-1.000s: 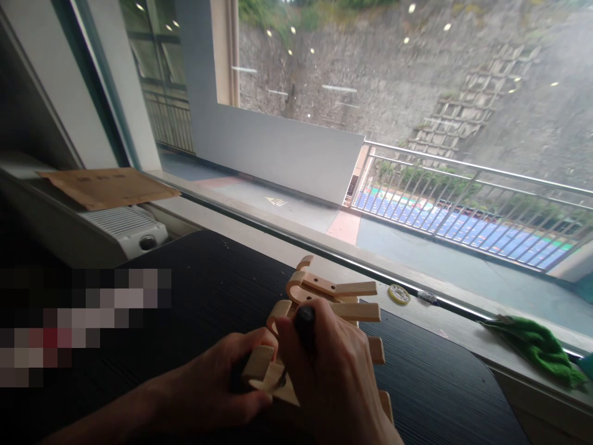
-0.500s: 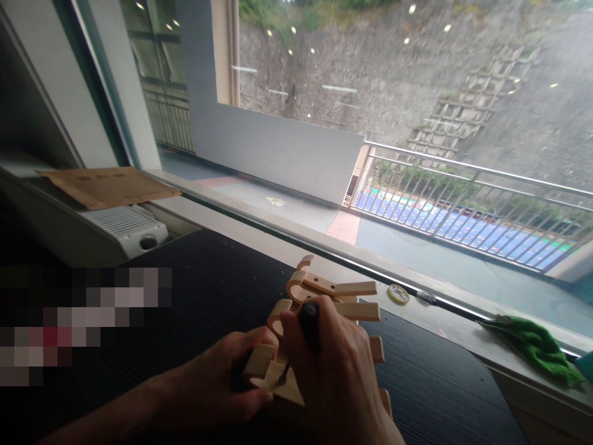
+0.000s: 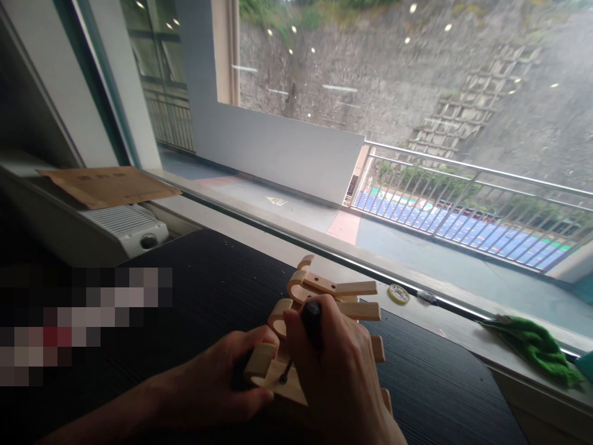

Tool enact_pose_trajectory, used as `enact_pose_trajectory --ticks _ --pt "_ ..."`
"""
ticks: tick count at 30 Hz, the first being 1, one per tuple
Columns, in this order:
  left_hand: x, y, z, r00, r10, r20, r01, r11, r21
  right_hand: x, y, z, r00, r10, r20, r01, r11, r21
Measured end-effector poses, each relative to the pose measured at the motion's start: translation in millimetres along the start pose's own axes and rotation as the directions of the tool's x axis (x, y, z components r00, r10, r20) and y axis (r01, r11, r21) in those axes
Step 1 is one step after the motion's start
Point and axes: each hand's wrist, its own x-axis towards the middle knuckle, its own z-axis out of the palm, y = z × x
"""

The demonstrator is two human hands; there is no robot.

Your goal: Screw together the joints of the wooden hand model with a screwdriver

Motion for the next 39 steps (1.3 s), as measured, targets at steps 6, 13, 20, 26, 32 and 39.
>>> enact_pose_trajectory --ticks 6,13,20,26,32,39 --pt "-0.2 2.4 0.2 0.999 -0.036 0.014 0.036 0.999 0.001 1.5 -1.7 0.5 1.000 -0.026 -0.016 0.026 0.999 0.025" --pt "0.1 1.2 -1.0 1.000 -0.007 0.017 0.007 1.000 -0.007 0.4 -1.8 -0.4 1.000 -0.008 -0.017 0.009 0.999 0.034" --pt "-0.9 0.5 -0.3 0.999 -0.027 0.020 0.027 1.000 -0.003 -0.5 -0.4 1.4 1.000 -0.005 -0.005 0.006 0.999 0.036" --pt "-0.7 0.8 -0.4 0.999 -0.030 0.017 0.030 1.000 0.000 0.4 -1.6 1.0 1.000 -0.011 0.000 0.011 0.999 0.048" --pt "-0.1 -0.4 0.3 1.000 -0.011 0.003 0.011 1.000 -0.003 0.2 -1.3 2.2 0.998 0.051 0.020 -0.052 0.997 0.057" --pt "-0.6 0.8 0.6 1.000 -0.009 -0.011 0.009 1.000 -0.016 0.4 2.1 5.0 0.992 0.128 0.004 -0.128 0.987 0.098"
